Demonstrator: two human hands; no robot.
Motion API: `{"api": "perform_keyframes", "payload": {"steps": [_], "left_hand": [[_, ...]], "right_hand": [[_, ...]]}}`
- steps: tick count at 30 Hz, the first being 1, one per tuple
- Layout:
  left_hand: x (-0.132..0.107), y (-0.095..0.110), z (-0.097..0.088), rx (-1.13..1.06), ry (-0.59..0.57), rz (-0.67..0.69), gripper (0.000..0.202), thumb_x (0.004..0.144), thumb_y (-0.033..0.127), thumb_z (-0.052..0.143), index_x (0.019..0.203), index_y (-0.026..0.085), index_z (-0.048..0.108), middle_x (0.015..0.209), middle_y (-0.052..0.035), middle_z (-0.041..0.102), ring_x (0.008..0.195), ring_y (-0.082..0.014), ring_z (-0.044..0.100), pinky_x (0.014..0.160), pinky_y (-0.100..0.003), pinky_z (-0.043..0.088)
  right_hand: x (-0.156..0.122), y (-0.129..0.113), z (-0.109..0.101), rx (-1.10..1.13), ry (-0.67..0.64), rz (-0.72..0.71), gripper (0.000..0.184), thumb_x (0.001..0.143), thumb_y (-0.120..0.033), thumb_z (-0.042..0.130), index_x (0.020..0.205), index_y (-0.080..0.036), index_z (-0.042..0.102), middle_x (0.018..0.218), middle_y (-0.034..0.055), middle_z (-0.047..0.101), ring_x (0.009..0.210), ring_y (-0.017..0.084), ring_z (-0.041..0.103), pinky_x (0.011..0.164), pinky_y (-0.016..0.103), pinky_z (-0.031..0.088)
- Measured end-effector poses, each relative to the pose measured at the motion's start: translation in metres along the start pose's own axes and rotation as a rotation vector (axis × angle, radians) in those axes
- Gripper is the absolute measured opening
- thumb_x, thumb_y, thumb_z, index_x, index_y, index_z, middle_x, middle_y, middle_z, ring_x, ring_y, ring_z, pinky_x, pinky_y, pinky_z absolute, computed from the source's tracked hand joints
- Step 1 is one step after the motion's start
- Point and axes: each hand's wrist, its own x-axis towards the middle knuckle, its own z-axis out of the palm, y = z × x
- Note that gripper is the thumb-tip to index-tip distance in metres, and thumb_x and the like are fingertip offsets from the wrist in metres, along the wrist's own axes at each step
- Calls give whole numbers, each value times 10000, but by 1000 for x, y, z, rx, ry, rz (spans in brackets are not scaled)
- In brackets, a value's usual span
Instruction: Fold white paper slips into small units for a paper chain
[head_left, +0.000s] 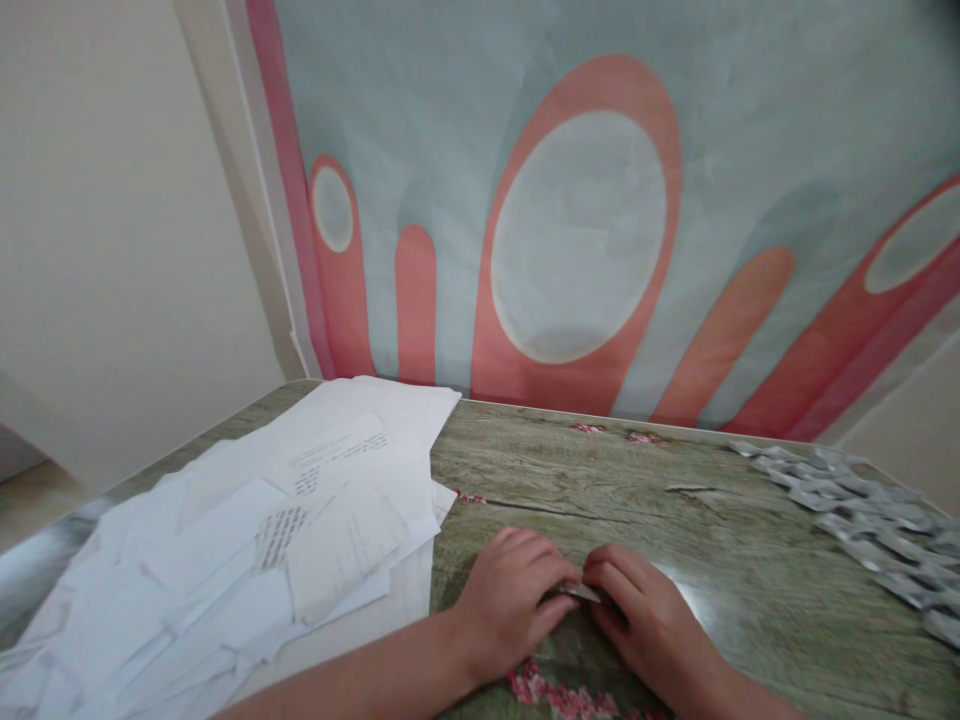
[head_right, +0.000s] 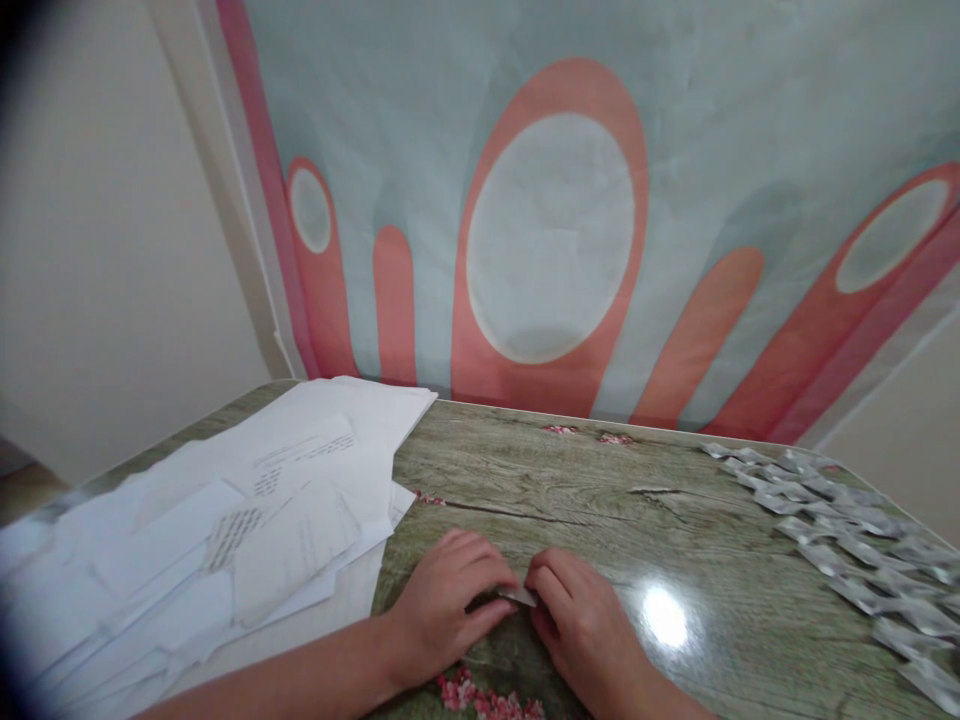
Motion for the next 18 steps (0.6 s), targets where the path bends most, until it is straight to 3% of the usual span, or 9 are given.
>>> {"api": "perform_keyframes", "payload": {"steps": [9,18], "left_hand": [[3,-14,1,149,-38,13,66,813,176,600,862,217,617,873,2,614,859,-162,524,775,-280,343],[3,-10,-3,164,-123,6,95,861,254,551,865,220,640,877,-14,603,844,-166,532,745,-277,374]], "right_hand": [[7,0,-8,-103,-92,-102,174,834,-98,459,878,-213,581,870,49,626,778,188,576,698,326,444],[6,1,-12,-5,-138,-50,157,859,-162,485,883,-225,627,874,52,617,797,188,571,708,324,454]]}}
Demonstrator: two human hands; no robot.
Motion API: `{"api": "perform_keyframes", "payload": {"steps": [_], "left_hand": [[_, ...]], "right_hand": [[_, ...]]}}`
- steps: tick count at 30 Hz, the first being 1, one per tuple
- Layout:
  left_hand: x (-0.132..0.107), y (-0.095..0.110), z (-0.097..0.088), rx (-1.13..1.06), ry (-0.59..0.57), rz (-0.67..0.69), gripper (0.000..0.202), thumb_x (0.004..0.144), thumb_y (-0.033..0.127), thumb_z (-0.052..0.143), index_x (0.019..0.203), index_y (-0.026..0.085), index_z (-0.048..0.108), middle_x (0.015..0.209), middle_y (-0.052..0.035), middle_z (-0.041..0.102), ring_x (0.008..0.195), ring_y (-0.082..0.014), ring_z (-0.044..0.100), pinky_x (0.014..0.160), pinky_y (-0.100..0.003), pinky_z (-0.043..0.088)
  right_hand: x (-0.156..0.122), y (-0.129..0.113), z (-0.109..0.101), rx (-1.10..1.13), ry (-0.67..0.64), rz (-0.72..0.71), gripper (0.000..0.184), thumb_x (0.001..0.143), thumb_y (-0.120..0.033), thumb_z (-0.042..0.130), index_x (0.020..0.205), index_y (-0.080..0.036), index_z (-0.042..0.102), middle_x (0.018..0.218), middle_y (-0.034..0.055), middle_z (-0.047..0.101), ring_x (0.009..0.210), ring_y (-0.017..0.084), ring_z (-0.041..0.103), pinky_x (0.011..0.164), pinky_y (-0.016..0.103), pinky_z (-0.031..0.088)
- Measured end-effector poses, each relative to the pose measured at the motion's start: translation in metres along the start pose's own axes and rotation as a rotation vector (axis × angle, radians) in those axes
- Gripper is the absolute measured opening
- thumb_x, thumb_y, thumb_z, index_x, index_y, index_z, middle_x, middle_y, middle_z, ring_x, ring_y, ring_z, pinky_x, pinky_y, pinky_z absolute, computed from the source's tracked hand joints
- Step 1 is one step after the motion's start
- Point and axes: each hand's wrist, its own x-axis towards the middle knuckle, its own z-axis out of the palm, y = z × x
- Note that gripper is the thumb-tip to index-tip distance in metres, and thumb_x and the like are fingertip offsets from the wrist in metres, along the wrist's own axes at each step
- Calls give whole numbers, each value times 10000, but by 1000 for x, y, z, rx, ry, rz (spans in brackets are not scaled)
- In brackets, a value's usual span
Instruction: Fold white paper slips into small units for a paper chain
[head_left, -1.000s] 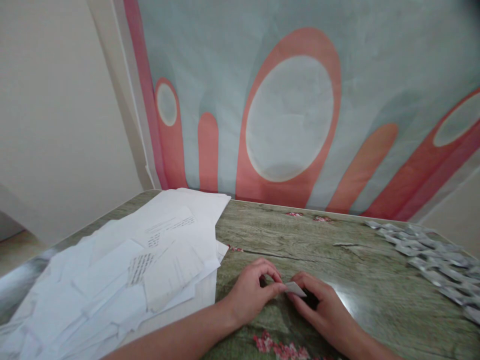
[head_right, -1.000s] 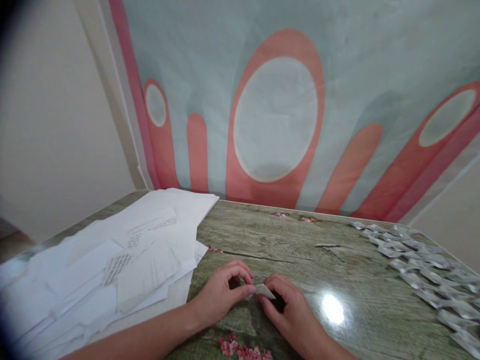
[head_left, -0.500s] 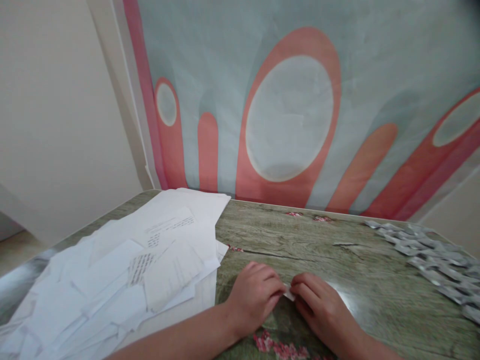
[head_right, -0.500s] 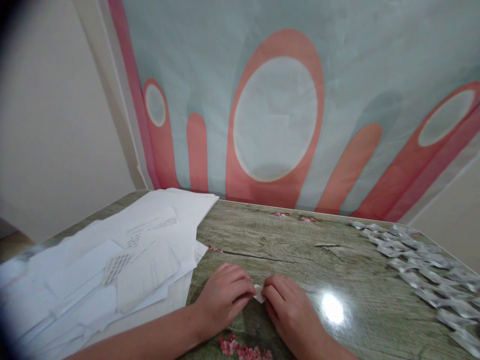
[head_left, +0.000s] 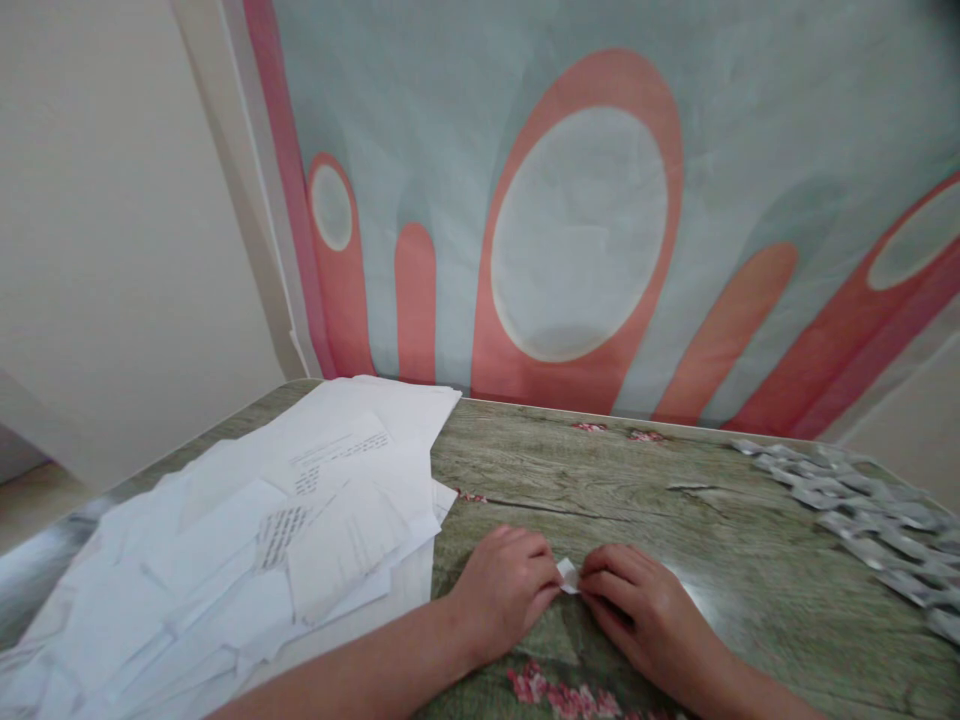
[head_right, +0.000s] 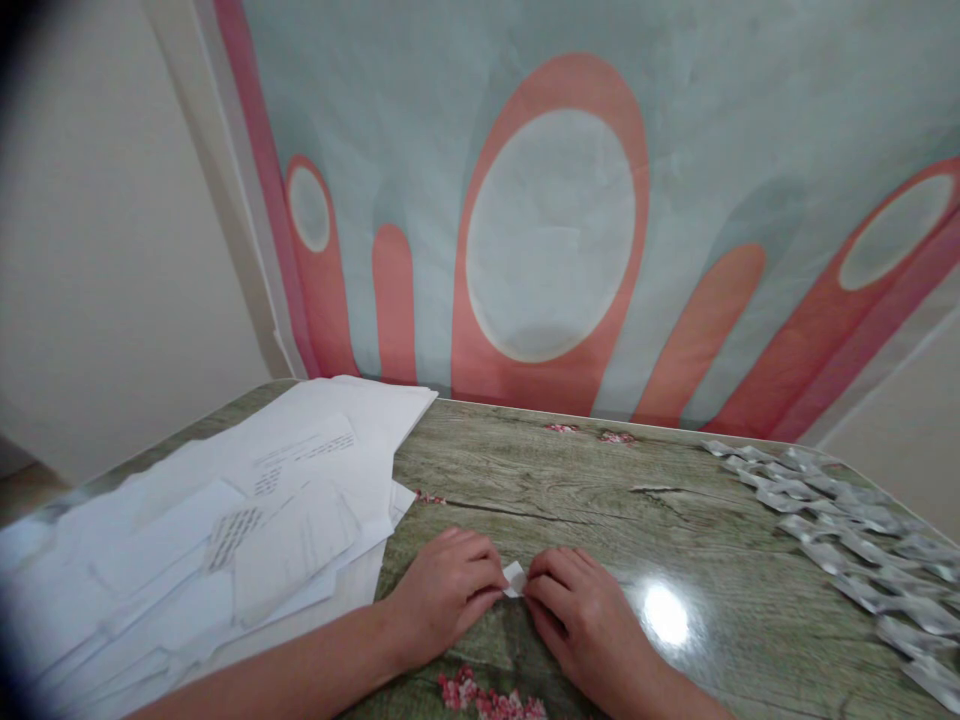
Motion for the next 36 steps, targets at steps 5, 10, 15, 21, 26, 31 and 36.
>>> {"api": "perform_keyframes", "payload": {"steps": [5,10,15,21,26,31,36], "left_hand": [[0,0,0,-112,20,-47,113,863,258,551,861,216,655,879,-18,599,860,-168,537,766,-265,390],[1,-1,0,-186,41,-87,137,873,236,526,814,189,641,876,-17,603,852,-162,544,771,-260,393],[5,-5,0,-312,34,-135,131,850,235,561,792,185,667,843,-18,612,826,-157,555,755,-249,405],[9,-8,3,-403,29,-162,112,823,219,591,764,174,675,807,-16,614,791,-155,556,731,-242,409],[8,-8,5,-351,56,-200,86,815,212,594,747,168,626,812,-12,584,820,-160,533,743,-246,398],[6,-7,6,-285,82,-215,77,815,223,598,751,181,600,874,-8,549,872,-165,502,785,-269,384],[7,-9,7,-193,106,-236,92,800,265,622,753,190,600,900,-8,532,910,-183,477,818,-304,369]], "right_hand": [[2,-2,-4,122,-17,69,154,867,-176,485,873,-219,633,883,53,605,822,185,561,727,323,452],[6,-4,-9,319,-7,201,148,871,-213,497,803,-211,629,868,46,584,830,176,559,740,309,455],[7,-2,-8,452,-8,290,135,858,-228,526,755,-203,610,882,38,572,849,171,557,763,299,450],[9,-2,-7,499,-9,302,117,859,-230,529,783,-199,613,883,36,571,860,171,549,778,298,434],[14,-5,-10,472,-43,302,163,873,-212,497,743,-187,593,846,32,570,827,165,543,752,290,426],[18,-4,-7,412,-46,304,181,871,-185,478,708,-185,555,809,24,557,788,163,534,718,292,416],[17,-1,0,322,16,313,162,844,-178,508,682,-189,502,810,26,528,783,170,516,714,303,410]]}}
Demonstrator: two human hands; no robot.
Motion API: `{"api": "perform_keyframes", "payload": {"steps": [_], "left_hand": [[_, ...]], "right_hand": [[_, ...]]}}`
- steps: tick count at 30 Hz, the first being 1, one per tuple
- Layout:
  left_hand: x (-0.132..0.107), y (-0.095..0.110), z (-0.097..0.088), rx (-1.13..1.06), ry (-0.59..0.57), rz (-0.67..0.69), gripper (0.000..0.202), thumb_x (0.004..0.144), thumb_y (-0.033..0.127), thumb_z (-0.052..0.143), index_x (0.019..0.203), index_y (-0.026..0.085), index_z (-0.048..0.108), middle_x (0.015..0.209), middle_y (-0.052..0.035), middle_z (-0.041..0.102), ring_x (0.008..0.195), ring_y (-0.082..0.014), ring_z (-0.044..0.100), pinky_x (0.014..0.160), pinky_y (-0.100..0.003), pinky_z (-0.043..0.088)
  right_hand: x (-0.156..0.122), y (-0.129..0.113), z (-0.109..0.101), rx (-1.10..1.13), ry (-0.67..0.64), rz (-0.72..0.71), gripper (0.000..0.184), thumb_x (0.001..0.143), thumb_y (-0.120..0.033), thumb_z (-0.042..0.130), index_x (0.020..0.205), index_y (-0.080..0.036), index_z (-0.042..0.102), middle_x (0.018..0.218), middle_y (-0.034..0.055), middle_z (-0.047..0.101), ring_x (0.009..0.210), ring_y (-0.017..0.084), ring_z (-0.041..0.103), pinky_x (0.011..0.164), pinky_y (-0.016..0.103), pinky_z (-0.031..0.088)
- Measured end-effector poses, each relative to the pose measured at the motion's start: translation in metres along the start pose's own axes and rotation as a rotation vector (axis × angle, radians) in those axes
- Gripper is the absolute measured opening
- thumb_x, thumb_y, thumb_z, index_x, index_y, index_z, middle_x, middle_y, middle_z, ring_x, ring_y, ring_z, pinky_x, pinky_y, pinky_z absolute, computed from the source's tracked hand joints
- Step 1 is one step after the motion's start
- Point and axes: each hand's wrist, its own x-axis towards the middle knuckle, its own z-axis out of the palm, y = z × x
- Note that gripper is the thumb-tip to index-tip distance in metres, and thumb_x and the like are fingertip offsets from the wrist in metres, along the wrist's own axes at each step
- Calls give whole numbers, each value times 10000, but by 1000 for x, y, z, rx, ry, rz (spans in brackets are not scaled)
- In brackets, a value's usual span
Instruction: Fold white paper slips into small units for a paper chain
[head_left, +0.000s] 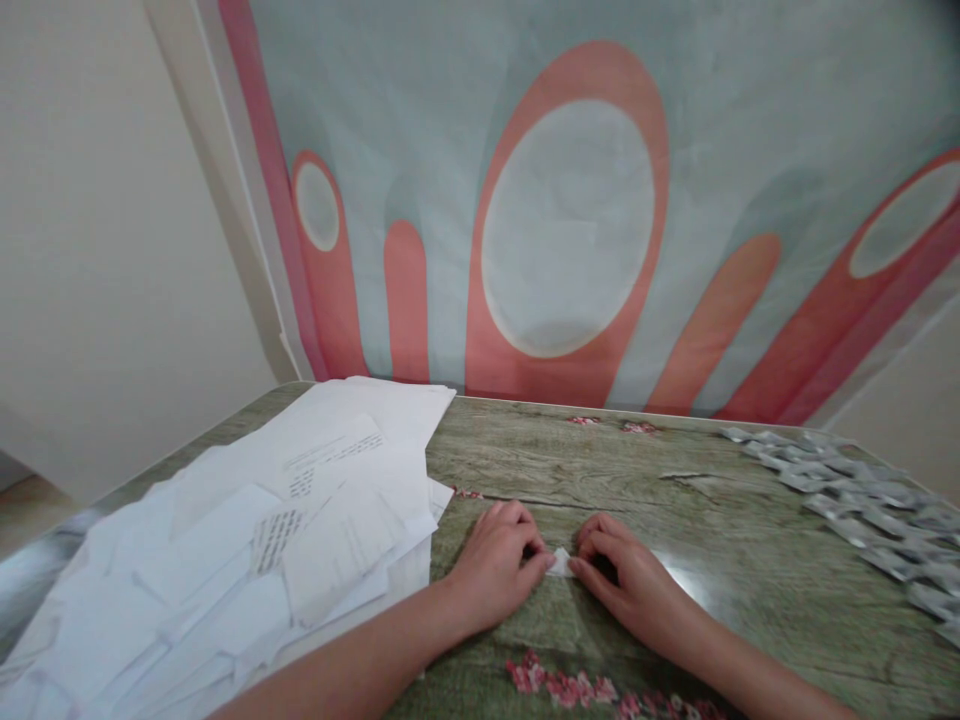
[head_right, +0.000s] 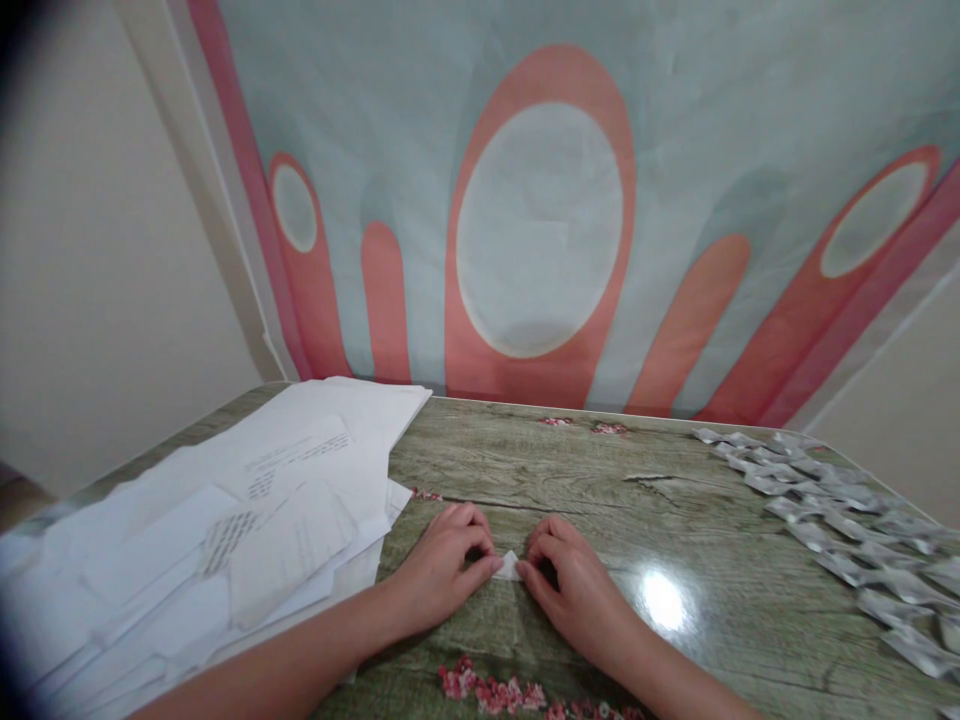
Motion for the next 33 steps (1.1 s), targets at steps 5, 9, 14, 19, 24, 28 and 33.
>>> {"api": "perform_keyframes", "payload": {"steps": [5,9,14,19,24,28,33], "left_hand": [[0,2,0,32,2,-7,82,800,265,618,779,192,585,914,-10,526,917,-190,470,822,-319,370],[-2,2,0,23,13,-13,101,783,250,635,849,197,580,927,-12,532,931,-197,469,826,-323,370],[-2,0,1,-15,17,45,270,777,210,648,1032,263,577,988,4,540,982,-190,463,849,-318,356],[-2,-2,3,-9,1,74,186,811,239,628,985,304,641,963,17,554,965,-179,472,841,-312,352],[-2,-2,2,43,-10,99,154,841,272,596,975,297,668,973,4,560,971,-185,470,840,-320,356],[-2,1,-3,128,-60,168,152,851,302,585,978,294,669,984,-2,561,968,-190,473,822,-322,367],[-3,2,-4,259,-97,250,174,851,335,584,990,257,654,1021,-19,566,973,-196,488,818,-327,381]], "right_hand": [[0,4,2,-32,14,-7,165,831,-174,523,677,-196,468,811,22,512,784,171,505,705,301,408],[-1,5,2,-38,10,-16,154,834,-176,518,690,-198,470,818,24,510,786,172,504,705,302,409],[-2,5,3,-37,2,-25,123,830,-177,520,715,-198,482,816,26,511,781,175,500,699,307,411],[-2,1,2,-48,-2,-10,79,826,-172,522,752,-197,506,824,30,513,796,183,502,710,317,412],[-3,0,0,-35,-6,-11,39,831,-186,526,794,-197,529,843,32,516,810,185,507,718,318,419],[-5,1,-1,7,-14,-45,48,842,-191,521,865,-204,562,883,36,532,847,182,520,750,316,430],[-7,2,-1,-20,-10,-98,94,858,-200,516,897,-214,600,922,47,562,887,188,536,784,326,439]]}}
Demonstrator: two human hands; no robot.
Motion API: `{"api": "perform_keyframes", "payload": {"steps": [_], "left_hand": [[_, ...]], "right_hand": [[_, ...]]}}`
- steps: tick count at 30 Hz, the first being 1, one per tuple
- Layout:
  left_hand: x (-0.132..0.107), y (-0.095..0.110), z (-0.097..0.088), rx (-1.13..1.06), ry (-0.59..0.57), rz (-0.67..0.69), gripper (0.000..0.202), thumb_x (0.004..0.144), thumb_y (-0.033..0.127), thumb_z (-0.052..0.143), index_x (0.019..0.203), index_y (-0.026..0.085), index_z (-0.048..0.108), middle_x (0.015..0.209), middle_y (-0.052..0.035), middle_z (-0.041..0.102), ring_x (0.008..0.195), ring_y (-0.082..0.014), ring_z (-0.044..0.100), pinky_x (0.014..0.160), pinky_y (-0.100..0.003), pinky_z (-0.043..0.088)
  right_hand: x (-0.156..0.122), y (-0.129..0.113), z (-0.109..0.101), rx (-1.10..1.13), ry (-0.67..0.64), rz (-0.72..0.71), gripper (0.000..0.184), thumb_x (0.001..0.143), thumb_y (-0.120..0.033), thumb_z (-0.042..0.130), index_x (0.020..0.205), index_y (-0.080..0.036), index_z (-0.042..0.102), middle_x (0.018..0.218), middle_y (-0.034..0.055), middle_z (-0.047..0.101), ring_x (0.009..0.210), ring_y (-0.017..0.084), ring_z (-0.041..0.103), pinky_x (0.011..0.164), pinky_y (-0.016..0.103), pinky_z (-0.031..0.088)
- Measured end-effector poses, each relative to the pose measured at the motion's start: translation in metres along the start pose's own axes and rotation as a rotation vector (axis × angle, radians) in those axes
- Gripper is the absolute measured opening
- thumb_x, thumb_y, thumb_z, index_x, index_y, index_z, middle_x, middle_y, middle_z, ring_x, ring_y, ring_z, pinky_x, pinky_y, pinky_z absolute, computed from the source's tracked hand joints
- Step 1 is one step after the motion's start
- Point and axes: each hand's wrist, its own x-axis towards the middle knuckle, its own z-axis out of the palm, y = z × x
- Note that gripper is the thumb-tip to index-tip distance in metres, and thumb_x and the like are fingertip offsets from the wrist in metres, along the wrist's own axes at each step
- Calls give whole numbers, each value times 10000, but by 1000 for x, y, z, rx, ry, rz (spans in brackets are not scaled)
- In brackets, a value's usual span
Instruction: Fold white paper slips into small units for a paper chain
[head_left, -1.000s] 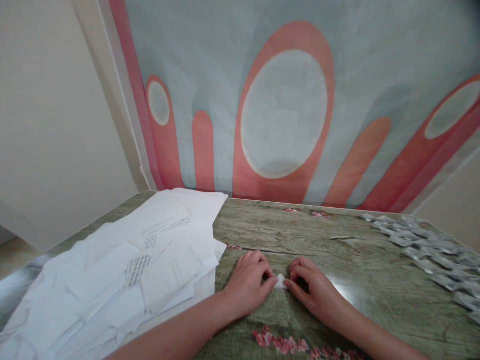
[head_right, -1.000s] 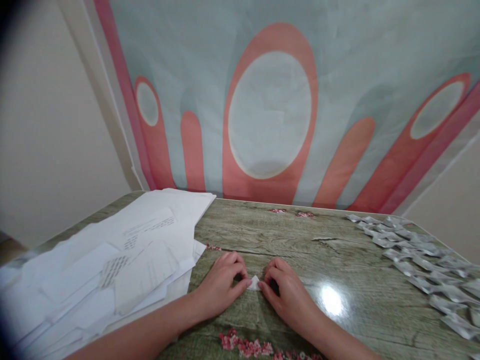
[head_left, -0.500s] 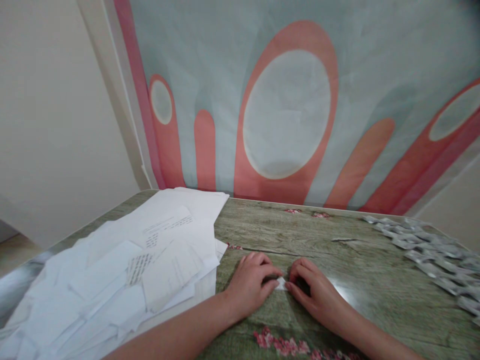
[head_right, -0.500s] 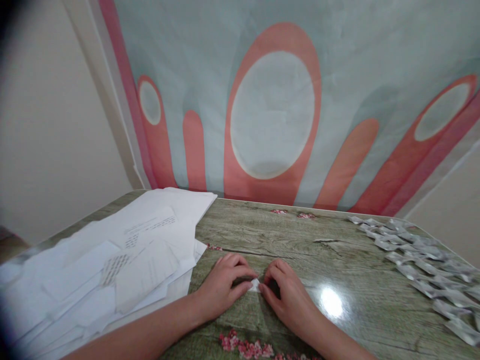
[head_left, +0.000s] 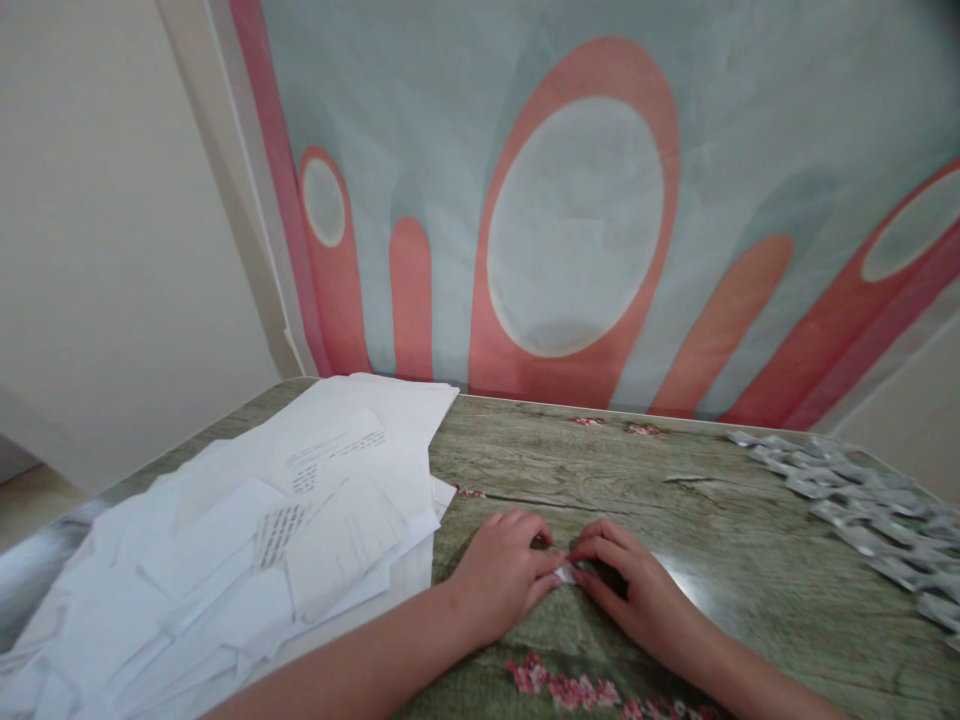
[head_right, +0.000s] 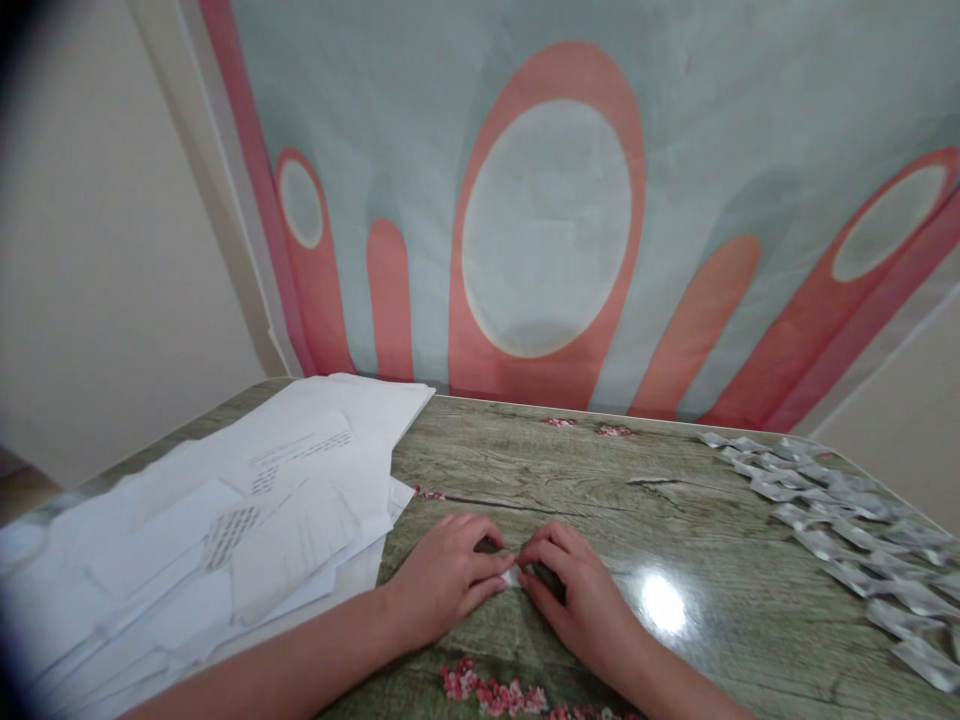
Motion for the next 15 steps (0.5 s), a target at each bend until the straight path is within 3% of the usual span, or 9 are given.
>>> {"api": "perform_keyframes", "payload": {"steps": [7,15], "left_hand": [[0,4,6,114,40,33,106,872,272,560,890,209,643,929,-3,592,889,-166,516,759,-309,386],[-1,14,9,319,72,109,118,874,155,529,771,153,587,767,-9,557,784,-176,502,672,-320,358]], "right_hand": [[-3,-4,1,-144,-8,-137,195,889,-154,469,953,-231,637,938,52,596,883,186,543,772,332,438],[-6,-9,4,-412,-51,-252,215,834,-52,485,950,-169,624,930,69,606,851,203,529,751,355,433]]}}
